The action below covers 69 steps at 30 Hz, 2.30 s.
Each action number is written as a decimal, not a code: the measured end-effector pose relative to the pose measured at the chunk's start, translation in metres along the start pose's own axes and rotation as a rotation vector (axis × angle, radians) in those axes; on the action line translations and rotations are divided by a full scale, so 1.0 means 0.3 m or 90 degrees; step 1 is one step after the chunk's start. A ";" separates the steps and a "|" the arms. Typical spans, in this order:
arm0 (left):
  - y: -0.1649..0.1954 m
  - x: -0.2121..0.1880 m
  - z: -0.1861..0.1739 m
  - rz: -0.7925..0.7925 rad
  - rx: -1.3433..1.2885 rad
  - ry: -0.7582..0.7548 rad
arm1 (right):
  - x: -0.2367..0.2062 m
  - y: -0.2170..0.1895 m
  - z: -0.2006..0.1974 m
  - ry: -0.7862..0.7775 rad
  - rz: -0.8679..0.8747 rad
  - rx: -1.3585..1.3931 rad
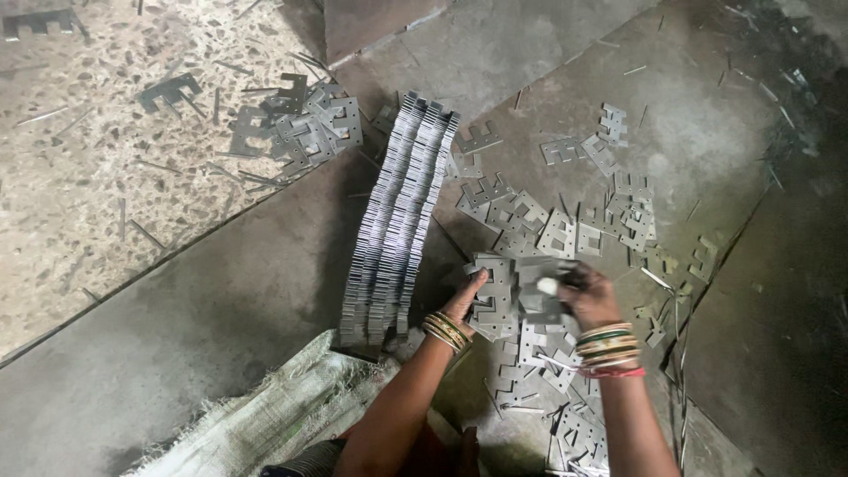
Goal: The person sits on the floor and sorts small metal pieces, picking them up from a scattered pile and stacking them neatly. The person uses both hands to handle the pieces, organizing them into a stack.
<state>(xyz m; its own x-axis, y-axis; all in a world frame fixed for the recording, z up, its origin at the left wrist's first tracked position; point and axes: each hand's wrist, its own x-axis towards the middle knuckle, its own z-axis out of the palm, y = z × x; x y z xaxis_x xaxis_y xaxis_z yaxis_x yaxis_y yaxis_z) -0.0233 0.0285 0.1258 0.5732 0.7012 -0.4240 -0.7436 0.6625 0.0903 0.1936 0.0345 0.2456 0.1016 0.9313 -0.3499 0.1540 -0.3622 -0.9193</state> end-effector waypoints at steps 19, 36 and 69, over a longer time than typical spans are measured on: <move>0.029 -0.431 0.166 0.230 0.308 -0.172 | -0.431 -0.293 0.533 -0.002 -0.395 -0.537; -0.016 -0.853 0.147 0.179 0.273 -0.186 | -0.568 -0.143 1.104 -0.308 -0.587 -0.875; 0.463 -0.944 0.036 0.309 0.428 -0.007 | -0.127 -0.477 0.942 -0.247 -0.427 -0.997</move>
<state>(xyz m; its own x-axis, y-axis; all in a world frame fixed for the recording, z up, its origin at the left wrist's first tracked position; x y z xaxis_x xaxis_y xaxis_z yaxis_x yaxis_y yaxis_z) -0.2851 -0.0752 0.2683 0.2477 0.9498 -0.1914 -0.5465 0.3001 0.7819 -0.1099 0.0620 0.3394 -0.5559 0.7932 -0.2489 0.8132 0.5809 0.0349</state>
